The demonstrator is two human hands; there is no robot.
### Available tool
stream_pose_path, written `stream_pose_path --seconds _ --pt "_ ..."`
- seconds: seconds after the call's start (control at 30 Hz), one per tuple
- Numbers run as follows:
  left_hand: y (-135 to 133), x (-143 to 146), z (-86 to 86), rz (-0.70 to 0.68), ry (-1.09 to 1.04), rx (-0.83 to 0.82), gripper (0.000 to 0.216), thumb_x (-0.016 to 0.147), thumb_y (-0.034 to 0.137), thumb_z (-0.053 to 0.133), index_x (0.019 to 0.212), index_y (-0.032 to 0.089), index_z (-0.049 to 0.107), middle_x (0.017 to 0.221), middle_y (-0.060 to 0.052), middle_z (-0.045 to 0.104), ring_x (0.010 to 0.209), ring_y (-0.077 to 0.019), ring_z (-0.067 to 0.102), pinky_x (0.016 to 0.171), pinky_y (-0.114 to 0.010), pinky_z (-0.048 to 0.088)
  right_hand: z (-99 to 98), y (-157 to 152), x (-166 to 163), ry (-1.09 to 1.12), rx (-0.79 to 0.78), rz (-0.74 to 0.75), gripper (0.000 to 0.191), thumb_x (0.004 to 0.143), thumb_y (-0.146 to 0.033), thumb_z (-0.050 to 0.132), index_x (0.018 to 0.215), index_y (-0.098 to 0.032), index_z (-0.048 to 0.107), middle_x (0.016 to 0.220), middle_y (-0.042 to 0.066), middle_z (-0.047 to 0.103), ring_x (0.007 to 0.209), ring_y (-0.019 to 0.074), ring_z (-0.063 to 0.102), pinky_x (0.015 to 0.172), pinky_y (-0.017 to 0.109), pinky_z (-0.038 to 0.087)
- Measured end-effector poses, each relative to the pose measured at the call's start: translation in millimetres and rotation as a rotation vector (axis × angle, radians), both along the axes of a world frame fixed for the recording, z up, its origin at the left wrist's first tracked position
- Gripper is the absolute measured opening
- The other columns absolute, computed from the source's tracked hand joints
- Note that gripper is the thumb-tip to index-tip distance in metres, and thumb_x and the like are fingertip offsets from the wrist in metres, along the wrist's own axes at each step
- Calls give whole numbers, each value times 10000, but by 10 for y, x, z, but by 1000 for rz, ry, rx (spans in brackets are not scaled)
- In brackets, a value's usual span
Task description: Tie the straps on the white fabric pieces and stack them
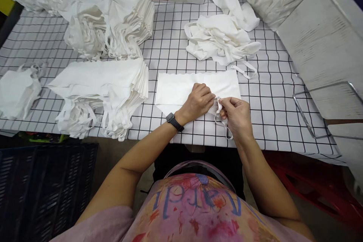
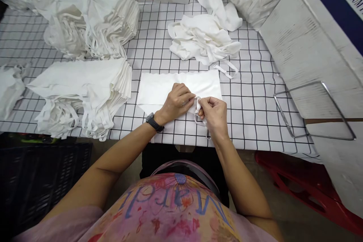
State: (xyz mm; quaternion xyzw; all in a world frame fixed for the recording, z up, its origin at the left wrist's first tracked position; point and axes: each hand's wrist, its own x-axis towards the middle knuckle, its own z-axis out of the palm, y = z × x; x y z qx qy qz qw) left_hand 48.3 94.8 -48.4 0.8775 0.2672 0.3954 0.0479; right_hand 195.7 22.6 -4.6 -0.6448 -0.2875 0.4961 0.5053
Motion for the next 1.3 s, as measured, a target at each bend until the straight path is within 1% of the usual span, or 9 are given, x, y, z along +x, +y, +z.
stream_pose_path --seconds 0.2,0.3,0.4,0.47,0.67,0.77,1.0,1.17,1.3 --pt "-20 -6 40 -35 42 19 204 981 92 517 821 173 615 772 -35 601 799 -181 507 773 -364 440 18 14 -26 -3 -1 -3 251 803 -230 730 585 -164 625 481 -29 540 397 54 447 398 178 352" --pt "-24 -9 45 -37 84 -12 217 987 95 502 822 183 612 779 -34 601 807 -183 506 792 -373 444 15 9 -39 -5 12 -10 254 800 -231 734 583 -165 619 484 -29 540 412 56 458 411 179 361" --pt "-21 -5 28 -6 97 -46 230 990 106 498 804 192 602 782 -35 601 809 -189 517 773 -384 436 14 -2 -41 3 17 -35 240 789 -224 733 586 -171 617 473 -36 525 409 60 453 404 182 352" --pt "-17 -1 11 7 92 -59 223 991 114 506 804 192 600 786 -38 602 812 -192 521 768 -386 429 16 -9 -38 1 10 -26 236 785 -223 728 583 -172 618 465 -37 518 399 61 441 396 186 344" --pt "-20 1 20 -7 104 -87 209 994 107 506 827 188 601 791 -35 599 822 -188 523 790 -378 430 34 -5 -44 -18 6 -23 234 792 -227 727 590 -170 625 479 -31 534 411 62 455 409 188 360" --pt "-27 -5 50 -19 112 -84 227 1000 104 492 816 187 596 788 -35 597 818 -186 516 802 -378 446 37 3 -51 -21 2 -27 220 787 -225 730 597 -169 633 479 -31 534 415 65 461 410 188 364" --pt "-38 -9 79 -24 143 -11 287 1010 82 452 771 190 569 768 -38 582 799 -183 509 808 -381 466 28 1 -56 -56 23 -5 229 796 -219 711 589 -170 626 483 -25 547 415 66 460 422 191 378" --pt "-42 -8 81 -22 163 -22 296 1022 98 445 767 197 559 771 -37 581 801 -184 516 805 -384 466 14 2 -54 -80 25 7 235 795 -215 707 580 -173 624 475 -27 546 405 60 446 418 189 370" --pt "-39 -9 76 -29 155 -54 288 1021 103 444 785 201 578 780 -39 586 815 -191 520 806 -402 467 4 11 -57 -60 23 -14 221 787 -217 710 586 -174 629 479 -24 553 405 64 457 419 190 378"
